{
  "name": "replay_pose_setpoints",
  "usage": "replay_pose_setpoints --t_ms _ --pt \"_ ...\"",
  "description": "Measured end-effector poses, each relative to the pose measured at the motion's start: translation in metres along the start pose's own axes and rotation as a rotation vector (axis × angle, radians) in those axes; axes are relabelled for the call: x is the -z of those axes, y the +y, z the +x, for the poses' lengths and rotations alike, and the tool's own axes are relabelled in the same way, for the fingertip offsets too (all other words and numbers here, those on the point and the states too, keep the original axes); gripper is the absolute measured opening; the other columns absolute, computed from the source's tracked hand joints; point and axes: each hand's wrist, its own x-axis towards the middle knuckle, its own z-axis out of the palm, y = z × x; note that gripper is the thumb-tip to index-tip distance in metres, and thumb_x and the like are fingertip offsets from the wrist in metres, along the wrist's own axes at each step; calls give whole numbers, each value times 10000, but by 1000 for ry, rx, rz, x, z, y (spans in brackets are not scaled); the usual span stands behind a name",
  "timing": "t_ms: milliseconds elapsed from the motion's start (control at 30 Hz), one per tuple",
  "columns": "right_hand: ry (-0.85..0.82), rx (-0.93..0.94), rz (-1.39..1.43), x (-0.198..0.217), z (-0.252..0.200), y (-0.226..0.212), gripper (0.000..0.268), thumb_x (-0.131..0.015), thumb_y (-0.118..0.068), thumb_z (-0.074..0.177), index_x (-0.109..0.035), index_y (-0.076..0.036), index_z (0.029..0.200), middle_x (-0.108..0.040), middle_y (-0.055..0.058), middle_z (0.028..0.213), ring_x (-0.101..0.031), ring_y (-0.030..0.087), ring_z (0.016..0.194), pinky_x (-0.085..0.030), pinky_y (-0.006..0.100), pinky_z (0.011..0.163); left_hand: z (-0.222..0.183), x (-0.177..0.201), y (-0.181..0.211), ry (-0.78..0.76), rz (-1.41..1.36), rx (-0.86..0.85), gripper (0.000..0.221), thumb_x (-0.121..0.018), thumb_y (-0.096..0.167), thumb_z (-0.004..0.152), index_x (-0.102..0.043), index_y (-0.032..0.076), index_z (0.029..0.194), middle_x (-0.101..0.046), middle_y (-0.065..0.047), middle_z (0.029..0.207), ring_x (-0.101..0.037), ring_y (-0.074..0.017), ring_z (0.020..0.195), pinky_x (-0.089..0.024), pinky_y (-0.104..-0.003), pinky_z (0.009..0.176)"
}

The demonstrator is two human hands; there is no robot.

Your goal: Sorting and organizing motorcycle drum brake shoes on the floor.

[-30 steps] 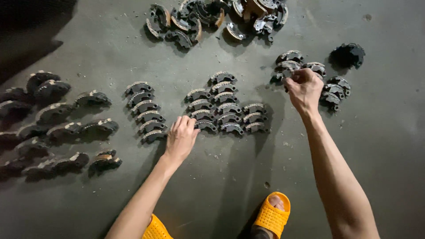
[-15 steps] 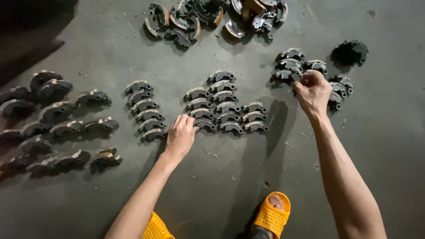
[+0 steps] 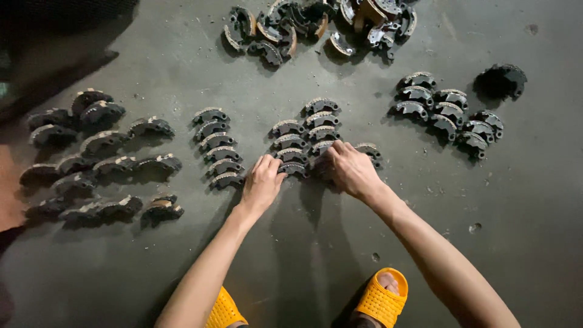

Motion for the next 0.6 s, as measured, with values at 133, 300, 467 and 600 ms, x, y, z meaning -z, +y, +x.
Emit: replay_pose_setpoints --t_ms 133,300,467,600 --pt "-85 -41 -72 4 7 -4 195 -522 -172 854 -556 -64 1012 -556 113 983 -670 340 854 -600 455 572 1 1 2 -4 -12 23 319 -798 145 828 -629 63 1086 -574 -99 941 -636 -334 922 -554 -430 797" --pt "-61 27 93 14 10 5 292 -545 -155 793 -553 -11 1048 -564 193 979 -671 469 796 -570 569 598 -3 10 4 -6 -174 111 364 -794 94 827 -631 67 1151 -598 -108 1014 -655 -329 982 -567 -404 840" --pt "-59 31 -79 23 11 -4 305 -576 -128 781 -580 -61 1078 -563 118 981 -680 364 836 -609 455 598 -9 -1 -15 13 -217 129 326 -773 61 849 -648 58 1151 -606 -99 1023 -670 -325 982 -571 -403 841" --pt "-92 14 -143 38 9 -19 332 -598 -110 793 -605 -86 1124 -591 84 1014 -681 302 918 -629 415 648 -10 -26 -25 -2 -245 91 322 -776 47 845 -652 50 1142 -613 -109 1019 -667 -334 989 -573 -417 843"
